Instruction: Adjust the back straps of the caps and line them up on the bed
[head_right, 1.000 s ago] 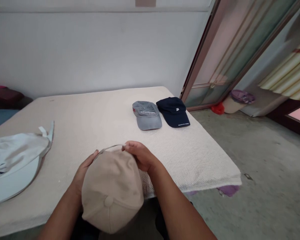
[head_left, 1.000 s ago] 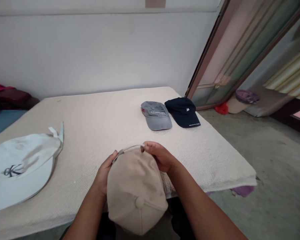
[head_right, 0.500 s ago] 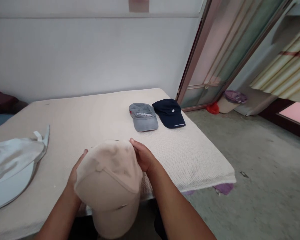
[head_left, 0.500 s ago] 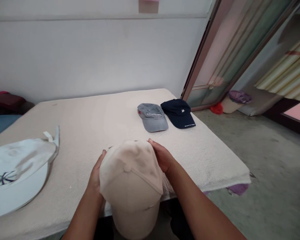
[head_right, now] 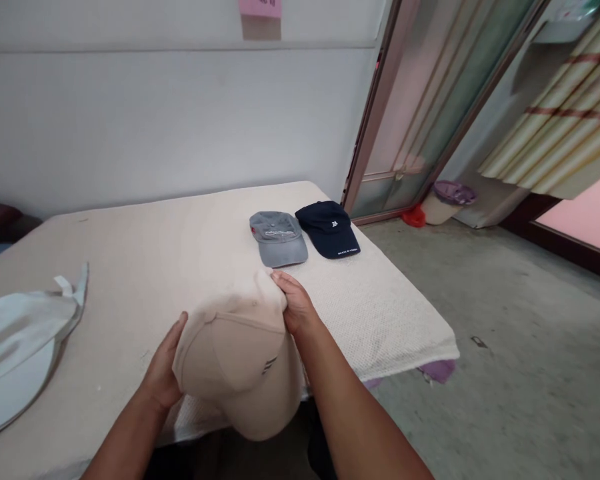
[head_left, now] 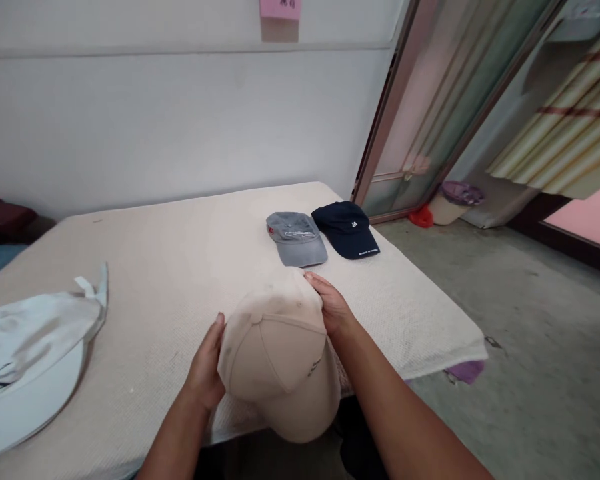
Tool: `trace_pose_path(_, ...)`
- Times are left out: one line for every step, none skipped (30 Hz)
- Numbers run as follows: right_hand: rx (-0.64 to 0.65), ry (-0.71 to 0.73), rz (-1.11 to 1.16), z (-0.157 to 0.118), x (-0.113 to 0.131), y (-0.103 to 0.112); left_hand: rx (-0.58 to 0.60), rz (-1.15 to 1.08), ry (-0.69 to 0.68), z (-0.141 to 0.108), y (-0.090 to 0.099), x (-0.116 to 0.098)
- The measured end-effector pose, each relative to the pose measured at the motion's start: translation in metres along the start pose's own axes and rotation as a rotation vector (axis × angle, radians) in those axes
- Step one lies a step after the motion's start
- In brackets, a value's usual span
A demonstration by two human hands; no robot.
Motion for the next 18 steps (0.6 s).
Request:
trace_pose_path(-0.003, 0.002, 0.001, 0.000, 0.001, 0.000, -0.019, -0.001, 0.004, 0.001, 0.000, 0.003)
trace_pose_path(-0.008, 0.002, 0.004, -0.001, 0.002, 0.001, -0.036, -0.011, -0.003, 0.003, 0.002, 0.004)
trace_pose_path(-0.015, 0.002, 0.009, -0.002, 0.002, 0.001, -0.049, -0.031, -0.027, 0.006, 0.003, 0.003)
trace_pose_path(-0.022, -0.002, 0.011, -0.002, 0.002, 0.002, -0.053, -0.058, -0.061, 0.009, 0.004, 0.001)
trace_pose_path(-0.026, -0.007, 0.008, -0.003, 0.001, 0.002, -0.052, -0.087, -0.095, 0.013, 0.006, -0.002)
trace_pose_path(-0.021, -0.019, -0.002, -0.005, 0.000, 0.002, -0.048, -0.115, -0.124, 0.017, 0.007, -0.006)
trace_pose_path(-0.007, -0.039, -0.014, -0.006, -0.001, 0.001, -0.043, -0.140, -0.147, 0.020, 0.008, -0.010)
trace_pose_path(0.017, -0.065, -0.026, -0.008, -0.002, 0.000, -0.036, -0.161, -0.167, 0.024, 0.009, -0.014)
trace_pose_path(0.044, -0.093, -0.039, -0.011, -0.004, -0.001, -0.030, -0.182, -0.191, 0.028, 0.010, -0.018)
trace_pose_path(0.066, -0.114, -0.053, -0.014, -0.004, -0.002, -0.023, -0.201, -0.224, 0.031, 0.011, -0.022)
trace_pose_path(0.084, -0.121, -0.072, -0.017, -0.003, -0.002, -0.019, -0.220, -0.273, 0.034, 0.011, -0.027)
trace_pose_path(0.101, -0.120, -0.101, -0.021, -0.001, -0.002, -0.016, -0.237, -0.324, 0.036, 0.010, -0.031)
trace_pose_path(0.125, -0.117, -0.139, -0.024, 0.002, -0.003, -0.014, -0.250, -0.374, 0.037, 0.009, -0.035)
trace_pose_path(0.159, -0.123, -0.180, -0.028, 0.003, -0.004, -0.014, -0.258, -0.412, 0.038, 0.007, -0.038)
trace_pose_path(0.204, -0.141, -0.215, -0.032, 0.004, -0.005, -0.013, -0.262, -0.433, 0.038, 0.004, -0.039)
trace_pose_path(0.249, -0.167, -0.239, -0.036, 0.005, -0.007, -0.012, -0.264, -0.445, 0.038, 0.002, -0.040)
trace_pose_path(0.282, -0.191, -0.249, -0.038, 0.005, -0.008, -0.011, -0.267, -0.448, 0.038, -0.001, -0.039)
trace_pose_path(0.295, -0.204, -0.249, -0.040, 0.006, -0.008, -0.011, -0.272, -0.447, 0.038, -0.002, -0.038)
Point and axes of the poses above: each hand's wrist, its own z-axis towards the middle knuckle, its own y-axis out of the back of the hand, x = y × z, the point moved 6 cm from there along z, towards the middle knuckle, and after that the axes turned 4 degrees about x, right-handed, at the moved point
